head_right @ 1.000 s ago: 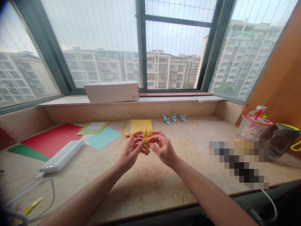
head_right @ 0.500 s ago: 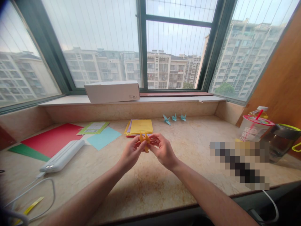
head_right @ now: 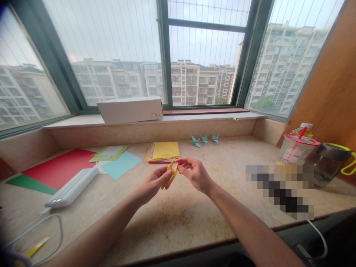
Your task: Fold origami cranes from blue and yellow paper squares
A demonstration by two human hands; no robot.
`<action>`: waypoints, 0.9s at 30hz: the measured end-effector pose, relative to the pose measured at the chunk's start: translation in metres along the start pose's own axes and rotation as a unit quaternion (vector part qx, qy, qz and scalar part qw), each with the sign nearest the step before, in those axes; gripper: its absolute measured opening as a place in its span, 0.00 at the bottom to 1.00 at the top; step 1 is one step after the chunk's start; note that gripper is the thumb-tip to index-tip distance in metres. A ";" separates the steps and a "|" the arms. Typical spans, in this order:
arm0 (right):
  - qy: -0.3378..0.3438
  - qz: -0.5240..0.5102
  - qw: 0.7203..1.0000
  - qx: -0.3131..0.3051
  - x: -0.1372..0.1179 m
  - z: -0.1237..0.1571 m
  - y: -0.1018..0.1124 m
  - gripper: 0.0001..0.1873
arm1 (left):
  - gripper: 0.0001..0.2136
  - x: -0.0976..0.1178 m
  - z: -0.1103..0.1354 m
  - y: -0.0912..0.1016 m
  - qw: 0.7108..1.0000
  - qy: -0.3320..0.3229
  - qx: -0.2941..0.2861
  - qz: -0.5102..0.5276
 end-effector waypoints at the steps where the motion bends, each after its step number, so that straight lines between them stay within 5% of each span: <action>1: 0.002 0.014 1.000 -0.001 0.001 0.000 0.000 0.14 | 0.19 -0.001 0.000 0.000 1.000 0.000 0.001 -0.002; 9: 0.121 0.214 0.969 0.038 -0.002 0.003 -0.003 0.04 | 0.18 -0.014 -0.001 -0.002 0.999 0.000 0.034 -0.043; 27: 0.136 0.093 0.986 0.028 -0.006 0.008 -0.010 0.05 | 0.17 -0.013 0.001 -0.005 0.993 -0.045 0.102 -0.046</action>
Point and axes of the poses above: each hand's wrist, its own z-axis away from the middle knuckle, its own y-axis out of the back of the hand, x = y × z, the point moved 1 cm from there along -z, towards the middle knuckle, and after that the axes turned 1 degree about -y, right-handed, at the moved point
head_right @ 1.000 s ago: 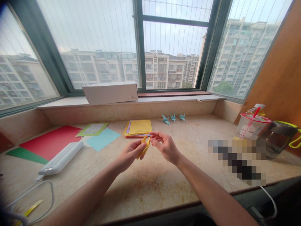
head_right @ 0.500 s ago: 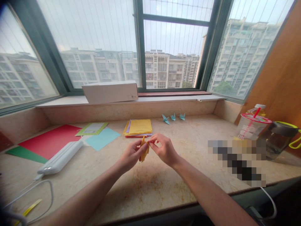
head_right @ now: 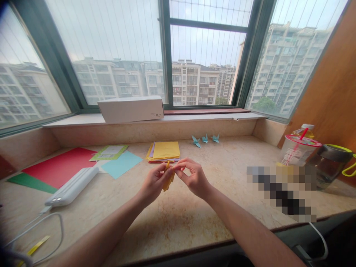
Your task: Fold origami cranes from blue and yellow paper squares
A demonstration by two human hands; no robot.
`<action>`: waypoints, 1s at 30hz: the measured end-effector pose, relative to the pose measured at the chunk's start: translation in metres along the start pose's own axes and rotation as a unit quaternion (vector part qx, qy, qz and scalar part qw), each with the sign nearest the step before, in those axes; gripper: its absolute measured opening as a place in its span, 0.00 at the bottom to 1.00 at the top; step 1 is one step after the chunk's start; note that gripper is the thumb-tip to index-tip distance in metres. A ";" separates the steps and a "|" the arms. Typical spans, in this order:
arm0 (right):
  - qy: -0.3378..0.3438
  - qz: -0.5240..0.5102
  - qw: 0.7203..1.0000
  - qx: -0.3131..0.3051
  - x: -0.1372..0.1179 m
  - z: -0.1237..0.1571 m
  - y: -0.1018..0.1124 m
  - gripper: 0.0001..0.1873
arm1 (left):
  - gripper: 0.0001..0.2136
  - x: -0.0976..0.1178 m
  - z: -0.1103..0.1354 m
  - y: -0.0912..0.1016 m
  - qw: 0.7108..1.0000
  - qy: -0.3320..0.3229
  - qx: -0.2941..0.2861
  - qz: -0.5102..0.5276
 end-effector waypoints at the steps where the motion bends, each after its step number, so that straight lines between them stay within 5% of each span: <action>1: -0.008 -0.009 1.000 0.003 0.000 0.000 -0.001 0.05 | 0.17 -0.001 0.000 0.000 1.000 -0.007 0.000 -0.003; 17: -0.141 -0.171 0.972 0.080 -0.002 -0.004 -0.001 0.14 | 0.12 0.000 0.000 0.006 0.986 -0.093 0.065 -0.124; 20: -0.149 -0.155 0.972 0.095 -0.001 -0.006 0.002 0.17 | 0.12 0.001 -0.001 0.008 0.979 -0.110 0.085 -0.148; 25: -0.140 -0.038 0.989 -0.003 -0.003 -0.002 -0.001 0.15 | 0.11 0.009 0.000 0.008 0.946 -0.171 0.073 -0.265; 30: -0.119 -0.022 0.991 0.060 0.002 -0.001 -0.003 0.14 | 0.11 0.008 -0.001 0.011 0.945 -0.165 0.069 -0.272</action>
Point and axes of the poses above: each hand's wrist, its own z-axis away from the middle knuckle, its own y-axis out of the back of the hand, x = y × z, the point moved 1 cm from there along -z, towards the middle knuckle, and after that the axes turned 1 degree about -y, right-handed, at the moved point
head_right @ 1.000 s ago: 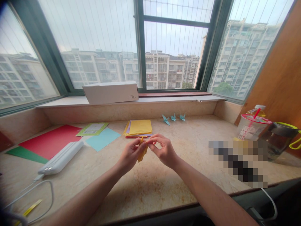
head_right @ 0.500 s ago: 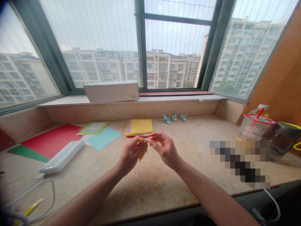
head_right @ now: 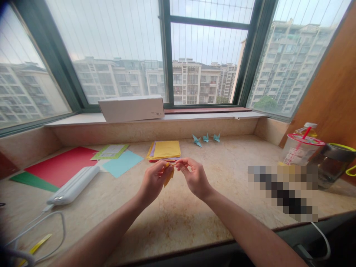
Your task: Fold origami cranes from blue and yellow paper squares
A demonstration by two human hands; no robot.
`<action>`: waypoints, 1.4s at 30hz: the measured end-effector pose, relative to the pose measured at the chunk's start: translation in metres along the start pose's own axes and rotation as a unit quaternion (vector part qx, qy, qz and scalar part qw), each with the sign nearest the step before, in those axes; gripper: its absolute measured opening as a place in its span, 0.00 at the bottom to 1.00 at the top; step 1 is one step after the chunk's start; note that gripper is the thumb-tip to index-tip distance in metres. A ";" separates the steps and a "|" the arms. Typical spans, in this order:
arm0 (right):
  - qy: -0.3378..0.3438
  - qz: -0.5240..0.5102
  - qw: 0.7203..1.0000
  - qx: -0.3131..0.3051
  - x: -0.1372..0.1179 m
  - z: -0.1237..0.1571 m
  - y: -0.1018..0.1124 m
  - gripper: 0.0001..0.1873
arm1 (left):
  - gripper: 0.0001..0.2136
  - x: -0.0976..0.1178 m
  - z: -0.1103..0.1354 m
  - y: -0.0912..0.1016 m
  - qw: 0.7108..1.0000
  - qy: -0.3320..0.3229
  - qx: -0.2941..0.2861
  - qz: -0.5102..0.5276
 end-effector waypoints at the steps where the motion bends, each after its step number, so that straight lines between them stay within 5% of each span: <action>1: -0.007 -0.017 1.000 0.016 0.002 -0.001 0.001 0.15 | 0.12 -0.003 0.000 0.000 1.000 0.015 0.006 0.010; 9: -0.011 0.088 0.996 -0.025 -0.004 -0.001 0.002 0.17 | 0.14 -0.015 0.001 -0.004 0.994 0.085 -0.015 0.069; 15: -0.022 0.058 0.998 0.033 0.005 -0.006 0.006 0.19 | 0.14 -0.015 0.001 -0.006 0.987 0.107 -0.025 0.115; 21: 0.008 0.074 0.995 -0.063 0.005 -0.006 0.002 0.16 | 0.15 -0.012 0.000 -0.005 0.982 0.116 -0.024 0.144; 26: -0.013 0.001 0.998 0.064 0.011 -0.010 0.007 0.17 | 0.16 -0.010 -0.001 -0.008 0.975 0.141 0.004 0.172; 32: -0.010 0.001 0.993 -0.119 0.021 -0.003 -0.008 0.24 | 0.17 -0.007 0.003 -0.012 0.967 0.182 0.028 0.175; 39: -0.005 0.032 0.999 -0.004 0.024 -0.008 -0.001 0.17 | 0.18 -0.002 0.004 -0.019 0.945 0.147 -0.040 0.290; 42: -0.018 0.028 0.999 -0.028 0.022 -0.009 0.001 0.15 | 0.17 -0.008 0.004 -0.019 0.945 0.135 -0.041 0.296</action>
Point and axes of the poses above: each hand's wrist, its own z-axis away from the middle knuckle, its own y-axis out of the back of the hand, x = y × z, the point moved 1 cm from there along -z, towards the middle knuckle, and after that the axes turned 1 degree about -y, right-handed, at the moved point
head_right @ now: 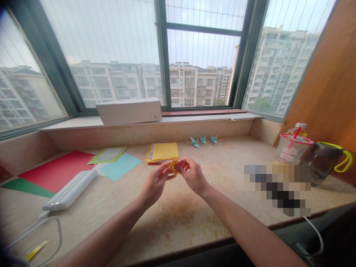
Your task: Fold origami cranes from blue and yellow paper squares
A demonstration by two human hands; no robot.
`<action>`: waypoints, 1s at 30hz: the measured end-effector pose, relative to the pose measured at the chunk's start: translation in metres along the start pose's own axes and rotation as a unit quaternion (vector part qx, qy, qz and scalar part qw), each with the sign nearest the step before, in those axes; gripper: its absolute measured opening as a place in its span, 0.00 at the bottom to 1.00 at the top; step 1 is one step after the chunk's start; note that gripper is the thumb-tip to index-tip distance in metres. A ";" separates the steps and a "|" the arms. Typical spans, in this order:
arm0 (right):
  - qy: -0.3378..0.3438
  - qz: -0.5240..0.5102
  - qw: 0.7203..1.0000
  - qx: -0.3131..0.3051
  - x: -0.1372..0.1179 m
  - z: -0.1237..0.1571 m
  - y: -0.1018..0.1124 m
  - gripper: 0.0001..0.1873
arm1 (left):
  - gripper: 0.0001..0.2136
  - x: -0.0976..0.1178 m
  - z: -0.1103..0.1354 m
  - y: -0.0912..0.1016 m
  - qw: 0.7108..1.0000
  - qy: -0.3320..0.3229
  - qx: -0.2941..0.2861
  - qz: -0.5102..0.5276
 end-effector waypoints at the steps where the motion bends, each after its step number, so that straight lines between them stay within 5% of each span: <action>1: -0.001 -0.016 1.000 -0.019 -0.001 0.000 -0.001 0.15 | 0.17 -0.001 -0.001 0.002 1.000 -0.004 0.005 -0.013; 8: -0.043 -0.157 0.984 -0.076 -0.006 0.002 -0.008 0.18 | 0.15 -0.003 -0.006 0.013 0.993 -0.023 0.056 -0.101; 14: -0.114 -0.263 0.949 -0.129 -0.012 0.000 0.001 0.15 | 0.16 -0.002 -0.007 0.013 0.996 -0.006 0.023 -0.090; 22: -0.138 -0.297 0.942 -0.068 -0.013 -0.003 0.004 0.14 | 0.15 0.009 -0.004 0.008 0.999 0.017 -0.036 -0.006; 30: -0.159 -0.270 0.950 0.001 -0.009 -0.011 0.013 0.19 | 0.15 0.012 -0.009 0.014 0.996 0.073 0.042 0.036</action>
Point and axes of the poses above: each hand's wrist, its own z-axis away from the middle knuckle, its own y-axis out of the back of the hand, x = y × z, the point moved 1 cm from there along -z, towards the middle knuckle, and after that the axes turned 1 degree about -y, right-handed, at the moved point
